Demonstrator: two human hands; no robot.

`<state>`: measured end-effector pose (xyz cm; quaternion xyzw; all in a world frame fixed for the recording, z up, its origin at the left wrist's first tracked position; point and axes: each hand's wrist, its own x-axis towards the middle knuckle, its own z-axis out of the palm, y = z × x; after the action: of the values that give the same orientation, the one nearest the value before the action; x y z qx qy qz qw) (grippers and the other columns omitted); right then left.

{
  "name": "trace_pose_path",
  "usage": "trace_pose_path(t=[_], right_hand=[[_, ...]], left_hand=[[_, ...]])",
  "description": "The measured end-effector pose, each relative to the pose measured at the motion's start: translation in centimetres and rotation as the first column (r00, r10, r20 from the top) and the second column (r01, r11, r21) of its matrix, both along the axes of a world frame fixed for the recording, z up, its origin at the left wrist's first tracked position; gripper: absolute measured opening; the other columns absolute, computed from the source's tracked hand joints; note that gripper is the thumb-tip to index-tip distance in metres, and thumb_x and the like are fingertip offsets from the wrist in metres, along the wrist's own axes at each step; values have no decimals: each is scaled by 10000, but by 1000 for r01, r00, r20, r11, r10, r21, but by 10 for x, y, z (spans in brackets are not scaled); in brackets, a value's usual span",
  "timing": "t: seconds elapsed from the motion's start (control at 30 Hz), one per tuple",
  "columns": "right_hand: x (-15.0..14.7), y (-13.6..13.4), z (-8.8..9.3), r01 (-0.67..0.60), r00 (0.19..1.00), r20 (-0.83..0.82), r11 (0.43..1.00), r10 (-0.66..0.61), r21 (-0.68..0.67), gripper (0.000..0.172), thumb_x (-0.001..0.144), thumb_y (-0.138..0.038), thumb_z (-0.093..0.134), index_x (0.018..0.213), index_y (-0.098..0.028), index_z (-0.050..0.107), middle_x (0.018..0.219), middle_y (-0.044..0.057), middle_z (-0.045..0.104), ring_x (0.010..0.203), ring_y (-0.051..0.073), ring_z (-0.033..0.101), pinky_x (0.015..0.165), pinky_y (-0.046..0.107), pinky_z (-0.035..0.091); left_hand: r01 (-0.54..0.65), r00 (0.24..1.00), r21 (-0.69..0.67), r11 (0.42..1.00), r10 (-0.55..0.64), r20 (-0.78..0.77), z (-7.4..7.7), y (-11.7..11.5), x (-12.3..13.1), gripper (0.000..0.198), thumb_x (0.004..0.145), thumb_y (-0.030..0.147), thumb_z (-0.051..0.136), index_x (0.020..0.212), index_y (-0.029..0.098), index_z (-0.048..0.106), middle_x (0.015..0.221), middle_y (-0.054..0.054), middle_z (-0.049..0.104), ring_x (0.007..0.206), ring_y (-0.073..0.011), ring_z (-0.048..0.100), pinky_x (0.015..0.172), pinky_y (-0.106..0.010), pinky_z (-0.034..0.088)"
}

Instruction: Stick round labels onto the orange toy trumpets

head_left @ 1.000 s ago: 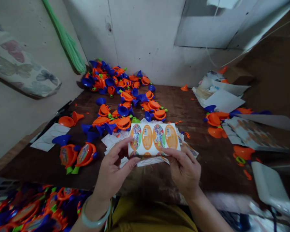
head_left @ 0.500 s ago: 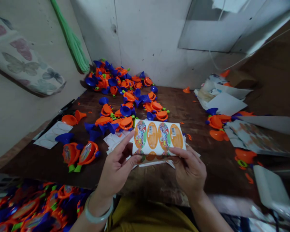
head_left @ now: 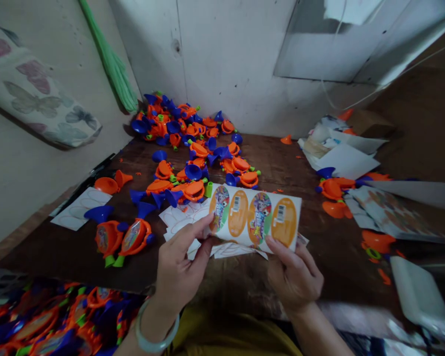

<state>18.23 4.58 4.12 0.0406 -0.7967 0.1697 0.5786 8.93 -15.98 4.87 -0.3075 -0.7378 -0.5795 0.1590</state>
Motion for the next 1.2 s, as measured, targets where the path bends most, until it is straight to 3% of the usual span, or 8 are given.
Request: trace_pose_path(t=[0.17, 0.4, 0.53, 0.63, 0.7, 0.87, 1.07, 1.2], right_hand=[[-2, 5, 6, -21, 995, 95, 996, 29, -87, 421, 973, -24, 696, 1253, -314, 818, 874, -14, 828, 712, 167, 795, 678, 262, 683], [-8, 5, 6, -22, 982, 181, 982, 56, -190, 331, 957, -8, 690, 1043, -300, 820, 817, -34, 771, 706, 146, 748, 661, 240, 629], [-15, 11, 3, -8, 941, 323, 960, 102, -280, 218, 985, -89, 693, 974, -280, 795, 905, 1, 732, 830, 179, 755, 726, 288, 637], [-21, 7, 6, 99, 934, 355, 983, -38, -155, 262, 1007, -230, 744, 1260, -278, 794, 1360, 137, 684, 1290, 328, 694, 1002, 492, 637], [-25, -2, 11, 62, 935, 351, 997, -43, -44, 345, 1038, -248, 724, 1378, -298, 749, 1471, 146, 670, 1459, 375, 590, 1153, 593, 543], [-39, -21, 23, -296, 873, 392, 954, 290, -45, 157, 1069, -263, 738, 1220, -285, 775, 1056, 31, 858, 1058, 242, 788, 981, 422, 625], [-53, -31, 24, -322, 880, 328, 939, 343, -119, 45, 1052, -200, 761, 1041, -243, 766, 962, 17, 860, 911, 188, 808, 881, 343, 657], [-44, -39, 18, -342, 906, 270, 940, 325, 15, 115, 1092, -195, 676, 1044, -270, 749, 984, 7, 856, 979, 199, 794, 986, 387, 649]], left_hand=[[65, 995, 54, 996, -69, 77, -1, -5, -2, 442, 950, 155, 849, 1351, 339, 819, 884, 45, 804, 635, -87, 676, 538, -142, 513], [-40, 982, -2, 999, 39, -185, 10, 1, -5, 234, 942, 28, 767, 1053, 222, 833, 915, -11, 843, 852, -134, 807, 846, -197, 639], [-19, 1000, 27, 999, 19, 23, 10, 6, -2, 187, 898, 54, 782, 916, 235, 823, 858, 14, 845, 756, -123, 795, 756, -179, 633], [5, 958, 74, 997, -26, 287, 8, 10, -4, 82, 839, 161, 871, 872, 235, 856, 816, -1, 853, 662, -138, 771, 630, -184, 611], [48, 887, 143, 989, -108, 448, 6, 11, -6, 51, 829, 237, 905, 871, 222, 879, 803, -27, 857, 644, -159, 774, 605, -206, 621], [46, 718, 332, 942, -262, 645, -5, 9, -10, 197, 889, 400, 926, 1015, 248, 919, 971, -67, 897, 880, -211, 857, 809, -257, 690], [-36, 735, 358, 933, -218, 642, -7, 8, -10, 248, 868, 424, 954, 1043, 252, 924, 967, -59, 892, 892, -194, 846, 825, -235, 673], [-117, 731, 367, 923, -170, 661, -3, 8, -16, 302, 835, 435, 974, 1033, 217, 912, 990, -69, 889, 902, -201, 829, 829, -252, 658]])
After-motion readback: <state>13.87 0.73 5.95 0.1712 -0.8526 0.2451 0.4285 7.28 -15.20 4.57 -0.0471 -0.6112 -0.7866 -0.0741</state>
